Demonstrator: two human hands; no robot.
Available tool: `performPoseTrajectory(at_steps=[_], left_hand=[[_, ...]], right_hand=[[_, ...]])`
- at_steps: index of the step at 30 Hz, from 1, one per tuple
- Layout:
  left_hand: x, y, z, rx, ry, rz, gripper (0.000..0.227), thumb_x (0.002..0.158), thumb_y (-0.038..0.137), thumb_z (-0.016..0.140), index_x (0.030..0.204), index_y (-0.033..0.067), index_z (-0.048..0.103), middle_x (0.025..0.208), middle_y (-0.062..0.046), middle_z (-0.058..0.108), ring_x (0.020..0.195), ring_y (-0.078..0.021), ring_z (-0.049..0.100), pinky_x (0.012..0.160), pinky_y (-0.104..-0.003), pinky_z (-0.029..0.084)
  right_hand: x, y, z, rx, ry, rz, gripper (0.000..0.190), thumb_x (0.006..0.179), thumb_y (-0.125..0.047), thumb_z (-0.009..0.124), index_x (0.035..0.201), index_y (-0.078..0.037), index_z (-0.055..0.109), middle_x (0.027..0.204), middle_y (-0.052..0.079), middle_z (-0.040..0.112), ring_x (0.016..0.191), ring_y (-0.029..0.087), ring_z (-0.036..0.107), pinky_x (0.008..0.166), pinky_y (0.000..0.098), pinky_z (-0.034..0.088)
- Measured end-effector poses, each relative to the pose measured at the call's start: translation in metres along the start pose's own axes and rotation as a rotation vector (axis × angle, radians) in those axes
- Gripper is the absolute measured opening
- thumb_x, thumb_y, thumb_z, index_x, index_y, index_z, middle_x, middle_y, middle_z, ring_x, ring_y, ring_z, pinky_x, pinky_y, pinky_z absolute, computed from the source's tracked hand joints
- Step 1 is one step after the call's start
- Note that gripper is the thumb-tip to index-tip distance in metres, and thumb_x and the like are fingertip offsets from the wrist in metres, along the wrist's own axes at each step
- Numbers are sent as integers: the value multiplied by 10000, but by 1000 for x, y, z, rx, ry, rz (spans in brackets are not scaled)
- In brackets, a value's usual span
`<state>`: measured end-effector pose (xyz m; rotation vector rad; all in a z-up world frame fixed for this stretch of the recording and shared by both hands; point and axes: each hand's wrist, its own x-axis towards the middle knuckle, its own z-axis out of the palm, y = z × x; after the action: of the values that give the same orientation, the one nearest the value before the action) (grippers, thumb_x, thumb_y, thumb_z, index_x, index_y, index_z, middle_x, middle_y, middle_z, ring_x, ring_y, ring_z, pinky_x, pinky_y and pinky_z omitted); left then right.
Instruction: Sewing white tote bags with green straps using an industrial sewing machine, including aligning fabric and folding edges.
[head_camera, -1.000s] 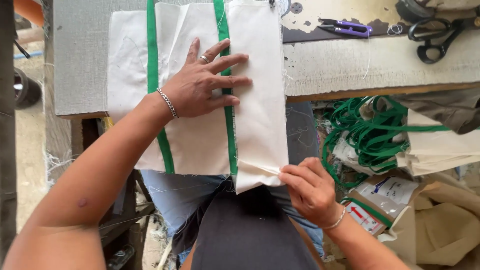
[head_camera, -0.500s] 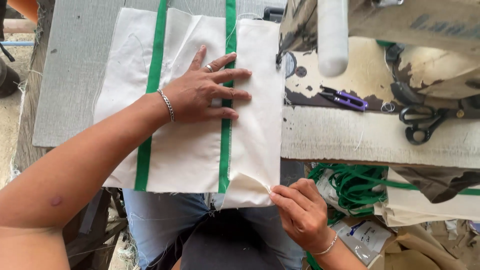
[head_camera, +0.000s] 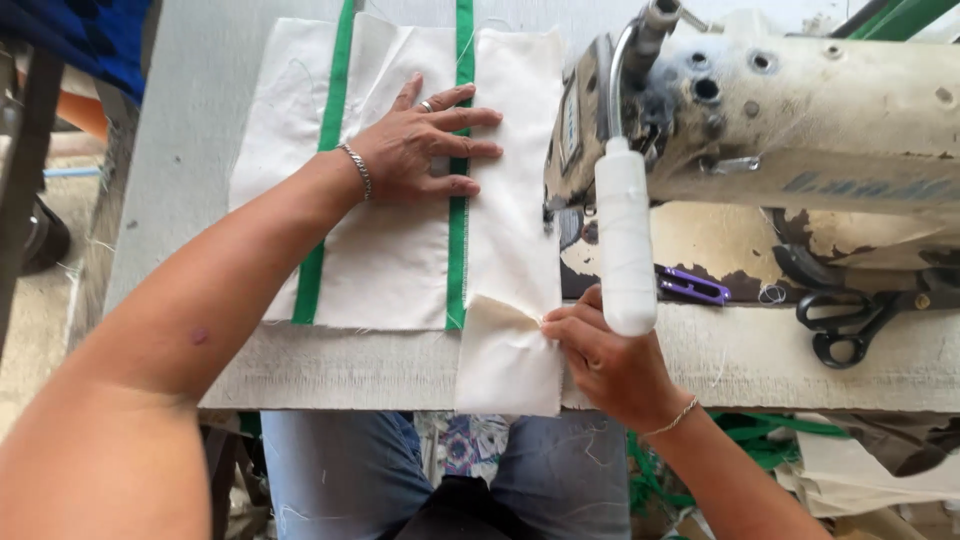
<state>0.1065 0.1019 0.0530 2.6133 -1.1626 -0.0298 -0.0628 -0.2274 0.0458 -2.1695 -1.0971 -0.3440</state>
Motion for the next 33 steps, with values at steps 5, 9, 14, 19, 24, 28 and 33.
performPoseTrajectory(at_steps=[5, 9, 14, 19, 24, 28, 33], left_hand=[[15, 5, -2, 122, 253, -20, 480, 883, 181, 694, 1355, 103, 657, 1351, -99, 646, 1354, -367, 503, 1117, -641, 283], [-15, 110, 46, -136, 347, 188, 294, 757, 287, 771, 1010, 206, 645, 1056, 5, 634, 1083, -280, 632, 873, -485, 493], [-32, 144, 63, -98, 372, 71, 200, 902, 417, 768, 954, 276, 636, 1094, 92, 576, 1067, -210, 576, 854, -385, 461], [-33, 149, 51, -229, 394, 85, 99, 964, 250, 722, 915, 204, 649, 1136, 22, 653, 1081, -245, 622, 853, -397, 466], [-32, 153, 47, -268, 395, 89, 124, 993, 228, 695, 906, 169, 629, 1174, 2, 703, 1093, -260, 649, 842, -391, 461], [-35, 160, 52, -82, 400, 126, 159, 1005, 272, 669, 897, 180, 599, 1126, -7, 701, 1071, -252, 632, 861, -398, 446], [-37, 159, 62, 49, 435, 131, 160, 1032, 312, 617, 929, 190, 607, 1112, -15, 705, 1081, -238, 651, 911, -400, 448]], right_hand=[[20, 37, 8, -82, 11, -54, 206, 915, -12, 718, 1070, -125, 643, 1128, 56, 725, 1057, 247, 679, 980, 476, 547], [30, 15, 4, 210, 85, 262, 141, 865, 32, 704, 937, -64, 779, 997, 151, 769, 910, 325, 728, 885, 497, 541], [21, 13, 0, 3, 149, 196, 169, 875, -37, 787, 1027, 9, 728, 1034, 185, 741, 979, 428, 662, 1008, 600, 505], [0, 21, -2, -170, 107, 101, 205, 924, -168, 772, 972, 27, 727, 938, 160, 652, 975, 354, 621, 875, 487, 572], [-2, 23, -2, -292, 45, 11, 179, 957, -244, 716, 977, -70, 758, 976, 100, 612, 1039, 315, 572, 839, 457, 521], [-1, 15, -11, -368, -73, -31, 246, 965, -319, 668, 1043, -102, 752, 938, 66, 566, 1107, 299, 530, 859, 456, 468], [8, 8, -20, -426, -120, -117, 280, 994, -330, 627, 1068, -93, 757, 947, 60, 602, 1225, 302, 509, 957, 477, 441]])
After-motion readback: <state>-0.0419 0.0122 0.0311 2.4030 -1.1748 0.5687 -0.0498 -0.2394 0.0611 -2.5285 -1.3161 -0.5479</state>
